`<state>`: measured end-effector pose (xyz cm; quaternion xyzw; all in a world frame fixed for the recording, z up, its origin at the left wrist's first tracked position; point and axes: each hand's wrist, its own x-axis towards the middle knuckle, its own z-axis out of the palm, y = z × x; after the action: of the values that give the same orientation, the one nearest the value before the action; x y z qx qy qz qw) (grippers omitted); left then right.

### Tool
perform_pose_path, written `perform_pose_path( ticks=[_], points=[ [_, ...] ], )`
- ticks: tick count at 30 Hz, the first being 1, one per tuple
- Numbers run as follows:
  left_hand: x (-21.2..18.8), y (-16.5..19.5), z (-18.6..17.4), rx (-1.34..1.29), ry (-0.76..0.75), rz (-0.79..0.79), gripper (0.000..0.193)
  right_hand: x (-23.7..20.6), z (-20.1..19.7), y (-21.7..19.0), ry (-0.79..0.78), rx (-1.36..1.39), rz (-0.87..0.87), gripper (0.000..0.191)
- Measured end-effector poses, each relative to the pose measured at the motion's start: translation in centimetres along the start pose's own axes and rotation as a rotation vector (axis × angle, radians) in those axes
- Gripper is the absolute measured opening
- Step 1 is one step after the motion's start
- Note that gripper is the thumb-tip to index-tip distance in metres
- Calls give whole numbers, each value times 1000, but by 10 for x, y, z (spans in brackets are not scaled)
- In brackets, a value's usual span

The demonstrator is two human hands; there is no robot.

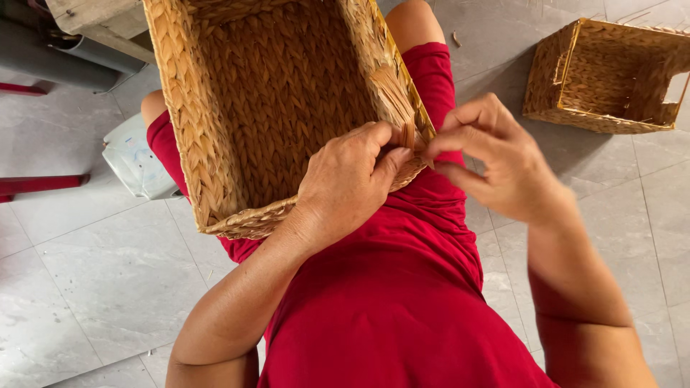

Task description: The person sits on the floor with a woven water-hyacinth basket on their lap and weaves a flat palm-leaf strip around the basket's rim, tucking and tightening the strip along the edge. They reach to a nearby table to grab more weaving strips and continue binding the rim, with finished baskets beside them.

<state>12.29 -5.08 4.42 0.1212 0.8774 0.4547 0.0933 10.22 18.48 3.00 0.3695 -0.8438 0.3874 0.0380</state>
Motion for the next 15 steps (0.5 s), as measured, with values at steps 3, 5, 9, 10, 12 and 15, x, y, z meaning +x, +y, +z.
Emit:
perform_pose_path(
  ticks=[3,5,9,10,12,15],
  points=[
    [0,-4,0,-35,28,-1,20,-16,28,9,205,-49,-11,27],
    [1,-6,-1,-56,38,7,20,-25,35,17,240,-70,-72,22],
    [4,-7,-3,-49,52,9,19,-47,24,16,234,148,-55,16],
    [4,-7,-3,-49,46,-6,20,-53,17,11,304,390,-5,11],
    [4,-4,-3,-51,13,-61,20,-64,-2,1,402,745,1,11],
    [5,-1,-4,-31,-29,-119,21,-64,-12,-11,441,843,49,37]
  ],
)
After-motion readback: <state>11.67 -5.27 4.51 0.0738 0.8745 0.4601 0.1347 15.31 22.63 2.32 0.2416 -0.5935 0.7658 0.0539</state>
